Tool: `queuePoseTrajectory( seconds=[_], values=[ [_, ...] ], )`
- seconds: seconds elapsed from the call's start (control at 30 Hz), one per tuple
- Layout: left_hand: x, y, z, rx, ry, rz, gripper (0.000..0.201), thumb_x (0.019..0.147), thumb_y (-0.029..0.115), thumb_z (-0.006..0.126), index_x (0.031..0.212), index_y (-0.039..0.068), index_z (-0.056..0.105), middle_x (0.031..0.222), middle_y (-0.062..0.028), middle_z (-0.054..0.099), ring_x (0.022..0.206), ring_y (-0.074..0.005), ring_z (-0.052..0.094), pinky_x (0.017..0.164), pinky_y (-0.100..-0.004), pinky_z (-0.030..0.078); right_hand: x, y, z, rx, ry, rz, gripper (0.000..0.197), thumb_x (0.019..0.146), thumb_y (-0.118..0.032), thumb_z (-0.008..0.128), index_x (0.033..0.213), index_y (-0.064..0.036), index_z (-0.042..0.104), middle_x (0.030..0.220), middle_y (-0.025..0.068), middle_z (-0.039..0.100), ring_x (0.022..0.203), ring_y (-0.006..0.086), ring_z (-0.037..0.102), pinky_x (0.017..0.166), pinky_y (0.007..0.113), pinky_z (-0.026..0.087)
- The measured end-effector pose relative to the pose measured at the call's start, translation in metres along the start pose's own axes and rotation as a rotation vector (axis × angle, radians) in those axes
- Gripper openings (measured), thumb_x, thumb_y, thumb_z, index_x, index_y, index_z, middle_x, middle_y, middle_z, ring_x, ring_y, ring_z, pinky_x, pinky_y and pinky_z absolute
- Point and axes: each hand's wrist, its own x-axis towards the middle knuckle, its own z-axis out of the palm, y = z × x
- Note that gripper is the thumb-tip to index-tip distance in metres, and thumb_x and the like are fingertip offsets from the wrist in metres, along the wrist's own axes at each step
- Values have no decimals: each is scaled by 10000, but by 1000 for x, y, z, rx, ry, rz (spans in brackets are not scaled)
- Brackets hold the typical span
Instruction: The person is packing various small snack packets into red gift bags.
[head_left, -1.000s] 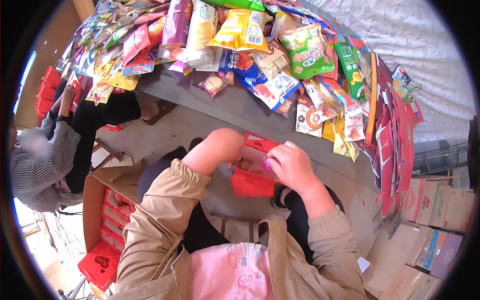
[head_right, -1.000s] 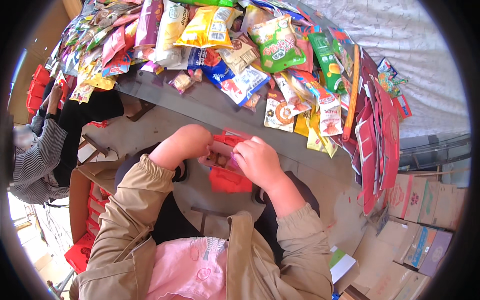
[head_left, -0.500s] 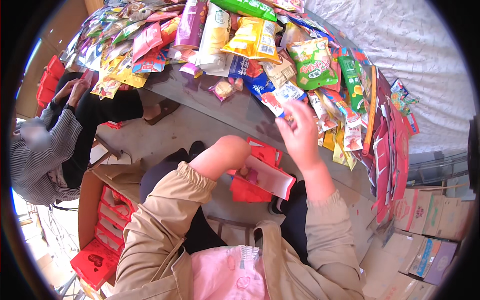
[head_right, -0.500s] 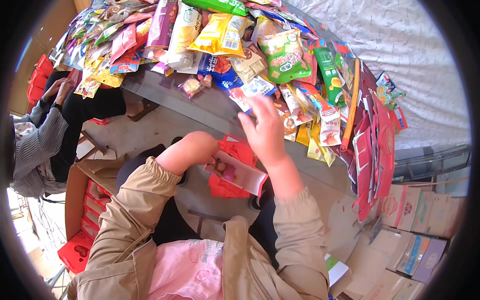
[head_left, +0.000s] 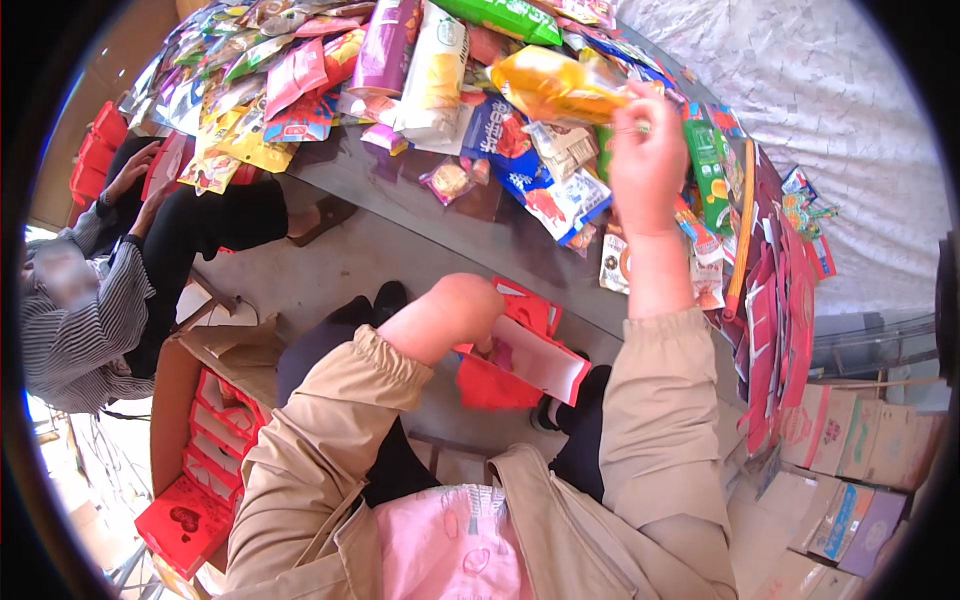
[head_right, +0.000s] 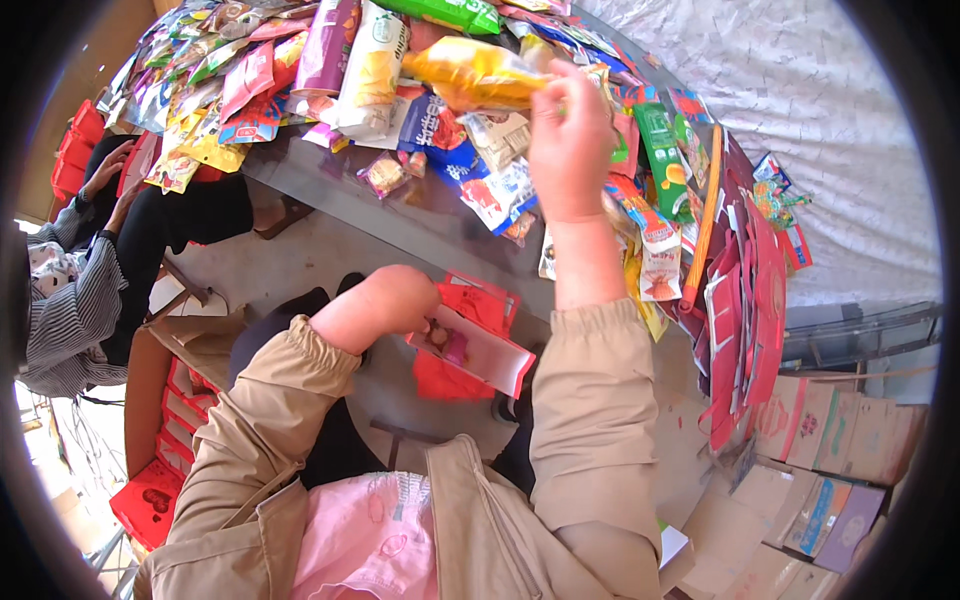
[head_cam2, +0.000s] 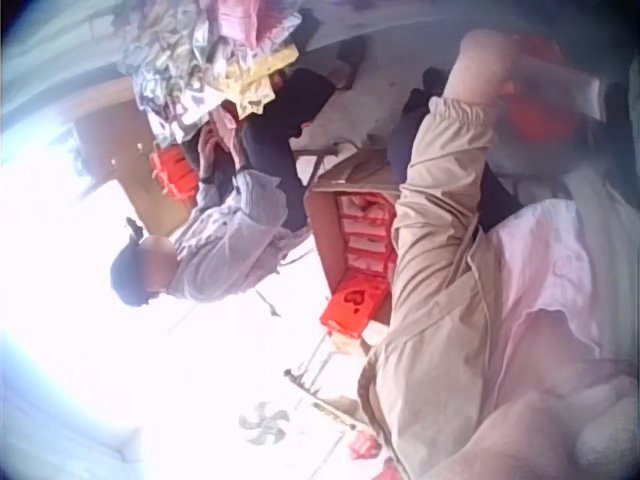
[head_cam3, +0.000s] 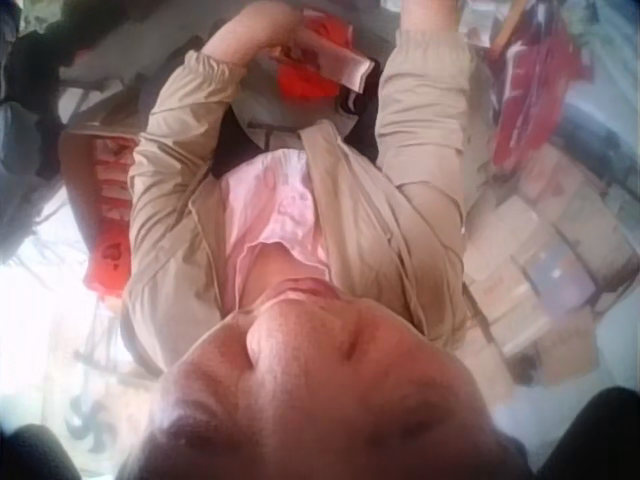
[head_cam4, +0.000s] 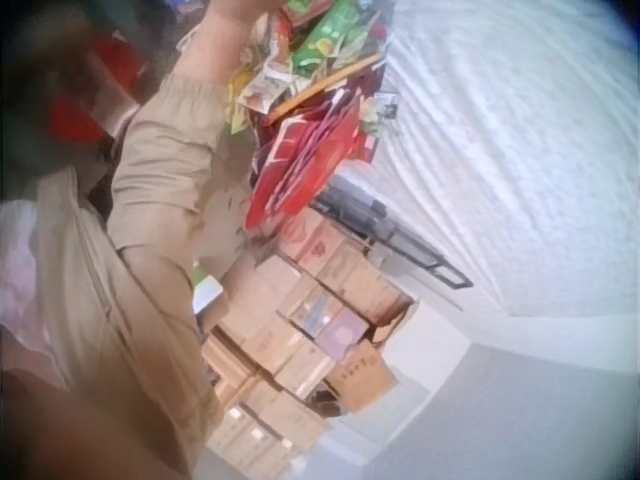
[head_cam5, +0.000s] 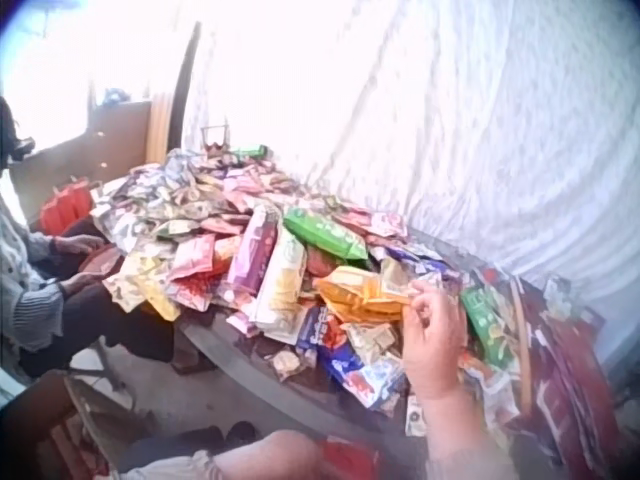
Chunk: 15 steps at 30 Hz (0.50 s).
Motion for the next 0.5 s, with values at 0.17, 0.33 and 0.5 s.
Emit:
queuePoseTrajectory(
  seconds=[0.17, 0.33, 0.5],
  values=[
    [4, -13, 10, -5, 69, 2, 254, 722, 272, 813, 933, 134, 780, 952, -112, 733, 942, -341, 698, 802, -472, 559, -19, -33, -87, 561, 34, 347, 125, 1047, -111, 563, 1027, -30, 471, 1271, 238, 651, 1153, 224, 634, 993, 361, 509],
    [10, -27, 15, -51, 205, 83, 238, 719, 258, 795, 918, 129, 777, 960, -120, 730, 939, -341, 693, 817, -459, 557, -98, -57, -155, 755, -30, 707, 136, 1065, -137, 533, 1018, -76, 421, 1267, 249, 642, 1147, 208, 621, 1022, 351, 481],
    [5, -14, 3, -4, 118, 48, 210, 731, 239, 777, 896, 110, 764, 971, -123, 727, 953, -348, 687, 814, -457, 554, -177, -75, -159, 789, -156, 910, 131, 1069, -128, 510, 989, -90, 413, 1292, 234, 637, 1146, 183, 601, 987, 315, 474]
  ],
)
